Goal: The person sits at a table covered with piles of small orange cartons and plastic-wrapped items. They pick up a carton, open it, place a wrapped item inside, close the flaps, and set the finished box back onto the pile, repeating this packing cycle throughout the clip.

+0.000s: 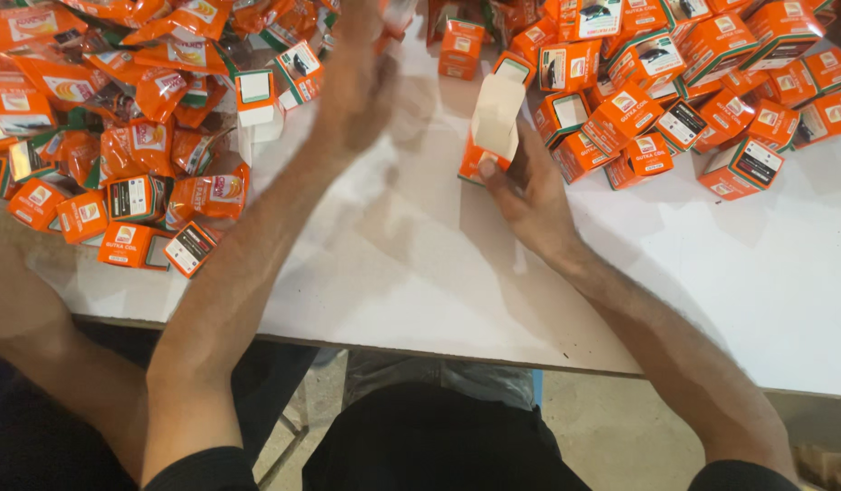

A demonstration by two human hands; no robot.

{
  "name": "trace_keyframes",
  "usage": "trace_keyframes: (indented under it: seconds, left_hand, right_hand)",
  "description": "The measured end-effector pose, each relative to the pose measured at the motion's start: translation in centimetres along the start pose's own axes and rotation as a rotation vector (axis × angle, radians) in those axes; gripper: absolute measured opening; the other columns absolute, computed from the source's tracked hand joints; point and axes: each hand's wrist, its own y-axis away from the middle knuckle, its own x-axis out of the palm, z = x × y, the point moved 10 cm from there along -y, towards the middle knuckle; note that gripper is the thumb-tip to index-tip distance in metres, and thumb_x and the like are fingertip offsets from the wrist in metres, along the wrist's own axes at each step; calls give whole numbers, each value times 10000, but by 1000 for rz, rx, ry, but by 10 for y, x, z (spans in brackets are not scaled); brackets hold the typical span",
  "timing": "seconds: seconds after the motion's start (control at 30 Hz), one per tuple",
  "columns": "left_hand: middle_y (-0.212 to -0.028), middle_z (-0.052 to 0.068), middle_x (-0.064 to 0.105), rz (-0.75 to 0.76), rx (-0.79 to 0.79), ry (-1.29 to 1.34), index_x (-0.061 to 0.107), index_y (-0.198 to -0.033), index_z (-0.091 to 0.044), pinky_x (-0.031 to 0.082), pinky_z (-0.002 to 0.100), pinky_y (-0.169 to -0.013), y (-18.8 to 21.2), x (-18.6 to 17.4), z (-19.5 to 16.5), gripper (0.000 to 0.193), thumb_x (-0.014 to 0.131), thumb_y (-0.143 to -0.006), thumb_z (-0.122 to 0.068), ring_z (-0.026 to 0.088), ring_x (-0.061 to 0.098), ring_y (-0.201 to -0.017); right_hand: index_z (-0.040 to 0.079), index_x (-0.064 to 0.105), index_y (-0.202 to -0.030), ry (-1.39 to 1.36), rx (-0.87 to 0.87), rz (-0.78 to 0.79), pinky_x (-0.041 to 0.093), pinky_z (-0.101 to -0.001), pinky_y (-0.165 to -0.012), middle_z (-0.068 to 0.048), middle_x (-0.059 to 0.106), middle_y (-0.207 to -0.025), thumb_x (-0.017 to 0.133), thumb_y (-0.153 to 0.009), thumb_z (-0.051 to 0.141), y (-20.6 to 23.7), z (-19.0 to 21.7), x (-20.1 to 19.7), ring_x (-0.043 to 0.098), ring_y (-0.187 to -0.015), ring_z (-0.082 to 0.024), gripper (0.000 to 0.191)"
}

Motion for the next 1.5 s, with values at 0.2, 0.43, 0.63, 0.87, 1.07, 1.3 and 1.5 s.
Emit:
trace_keyframes:
  seconds: [0.2, 0.43, 0.63, 0.87, 1.07, 1.3, 1.5]
  left_hand:
    - [-1085, 241, 635, 259, -275, -855, 635, -1171, 29, 540, 499, -796, -13, -16, 93, 459, 840, -868, -247, 428, 653, -960]
    - [-925, 196, 670, 587, -56, -909, 615, -1145, -5, 543, 535, -632, -3, 30, 62, 696, 894, -590, -318, 408, 686, -829]
    - [-884, 163, 679, 740, -85, -718, 591, -1110, -51, 525, 497, -621, 29, 40, -7, 435, 808, -751, -166, 378, 674, -798]
    - [-1200, 165, 575, -46, -210, 181, 405, -1327, -29, 614, 414, -894, 35, 7, -79, 468, 667, -940, -7, 344, 701, -1021]
    - [-1306, 200, 546, 93, 313, 15, 401, -1366, -69, 536, 539, -1145, 55, 52, -126, 533, 728, -970, 73, 469, 503, -1422]
    - [-1229, 178, 562, 286, 260, -330, 657, -1262, -18, 363, 654, -1199, 64, 61, -107, 395, 814, -931, -167, 481, 413, -1435]
    - [-1411, 257, 456, 141, 56, -384, 681, -1032, -47, 290, 633, -1234, 58, 63, -103, 179, 786, -923, -144, 535, 308, -1475]
  right_hand:
    - [-1, 380, -1520, 199, -21, 45, 515, -333, -1053, -74, 600, -1331, 664, -1050, 205, 2, 12, 10, 610, -1234, -145, 586]
    - [11, 516, -1386, 628, -114, 2, 503, -399, -994, -178, 671, -1240, 819, -928, 198, 12, 26, 18, 640, -1179, -317, 580]
    - [17, 610, -1305, 565, -88, 52, 525, -394, -963, -154, 675, -1193, 853, -835, 164, 7, 28, 9, 658, -1126, -297, 549]
    - [5, 630, -1294, 593, -87, 76, 520, -412, -964, -146, 688, -1167, 882, -788, 165, 6, 25, 6, 657, -1120, -305, 588]
    - [23, 640, -1304, 632, -23, 65, 539, -412, -884, -153, 690, -1091, 860, -799, 150, 4, 21, 4, 669, -1026, -314, 565]
    - [22, 646, -1269, 621, -121, 56, 543, -412, -888, -169, 688, -1111, 886, -754, 142, 6, 31, 13, 687, -1033, -341, 581]
    - [32, 655, -1267, 604, -137, 50, 532, -425, -893, -166, 685, -1111, 866, -757, 102, 9, 31, 14, 669, -1031, -345, 556]
